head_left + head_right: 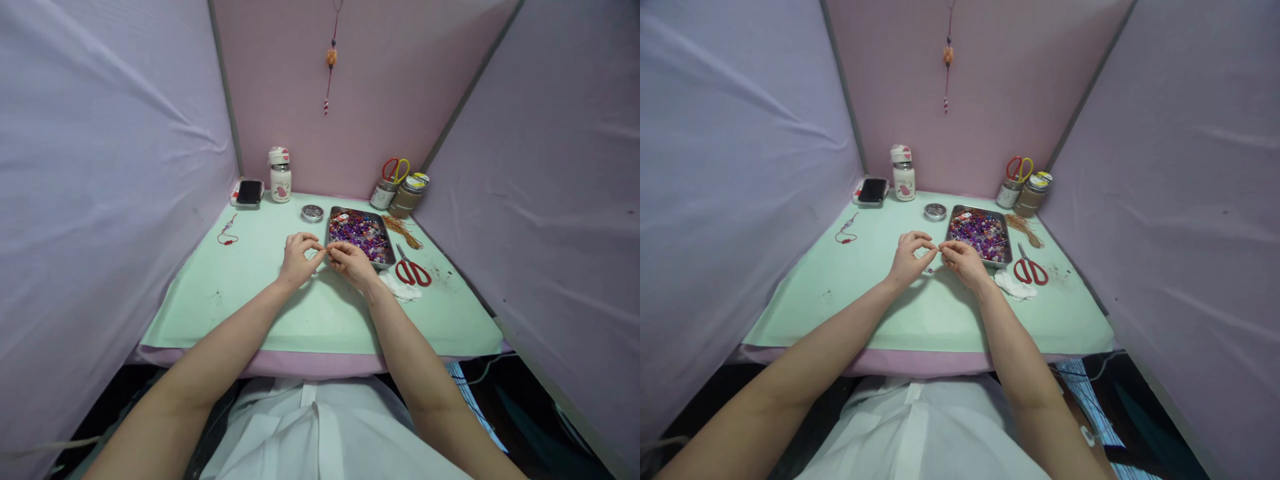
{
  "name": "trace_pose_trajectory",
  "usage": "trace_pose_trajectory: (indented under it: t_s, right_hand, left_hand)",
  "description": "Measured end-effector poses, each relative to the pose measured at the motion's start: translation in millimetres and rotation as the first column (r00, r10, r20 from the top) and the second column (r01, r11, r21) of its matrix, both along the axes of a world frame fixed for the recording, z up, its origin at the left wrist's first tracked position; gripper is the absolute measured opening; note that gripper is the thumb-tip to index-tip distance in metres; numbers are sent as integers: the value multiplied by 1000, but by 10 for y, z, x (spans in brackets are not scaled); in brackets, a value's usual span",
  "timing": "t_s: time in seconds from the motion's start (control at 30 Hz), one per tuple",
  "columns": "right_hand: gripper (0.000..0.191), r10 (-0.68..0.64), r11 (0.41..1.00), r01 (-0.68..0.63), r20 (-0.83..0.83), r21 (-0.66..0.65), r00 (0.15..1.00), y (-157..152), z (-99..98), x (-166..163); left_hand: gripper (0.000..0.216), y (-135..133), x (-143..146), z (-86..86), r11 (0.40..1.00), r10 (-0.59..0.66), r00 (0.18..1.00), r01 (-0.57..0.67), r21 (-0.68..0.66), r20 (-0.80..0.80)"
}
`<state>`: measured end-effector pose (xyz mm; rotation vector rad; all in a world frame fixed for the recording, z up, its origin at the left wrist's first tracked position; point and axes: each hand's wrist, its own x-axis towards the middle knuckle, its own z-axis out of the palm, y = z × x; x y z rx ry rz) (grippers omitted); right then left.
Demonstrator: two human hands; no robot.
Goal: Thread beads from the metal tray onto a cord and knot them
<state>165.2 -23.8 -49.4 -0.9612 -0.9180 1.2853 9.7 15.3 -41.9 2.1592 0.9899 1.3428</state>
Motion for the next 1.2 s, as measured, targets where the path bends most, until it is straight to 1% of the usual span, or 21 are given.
trace_pose_trajectory:
  t_s: [0.13,0.33,0.6,0.77,0.87,0.97,1.1,1.2]
  right_hand:
    - [26,-8,1000,8,0,0,1000,-3,2,-11]
    - [26,-35,999,34,52,18,998,2,-9,-36]
    - [31,-71,996,59,192,69,979,11,-21,-31]
    - [28,-121,988,92,259,122,958,19,-29,-31]
    - [24,-156,980,108,310,166,938,17,-31,-30]
    - [21,-185,971,113,355,212,916,8,-23,-30]
    - [16,-224,956,119,403,270,888,-3,-6,-42]
    - [13,-250,942,119,420,314,872,-3,-4,-52]
  left_hand:
    - [4,9,1,-11,1000,8,1000,-8,-9,-15]
    - [5,17,0,-8,1000,13,1000,-13,-22,-15]
    - [5,22,0,-20,999,20,1000,-21,-45,-12]
    - [8,50,-8,-35,996,-6,1000,5,-88,-18]
    - [9,73,-10,-43,989,-29,999,31,-146,14]
    - [10,107,-1,-63,961,-76,993,97,-258,89]
    - [15,121,12,-69,867,-133,961,233,-441,244]
    - [17,92,11,-38,803,-130,943,282,-526,306]
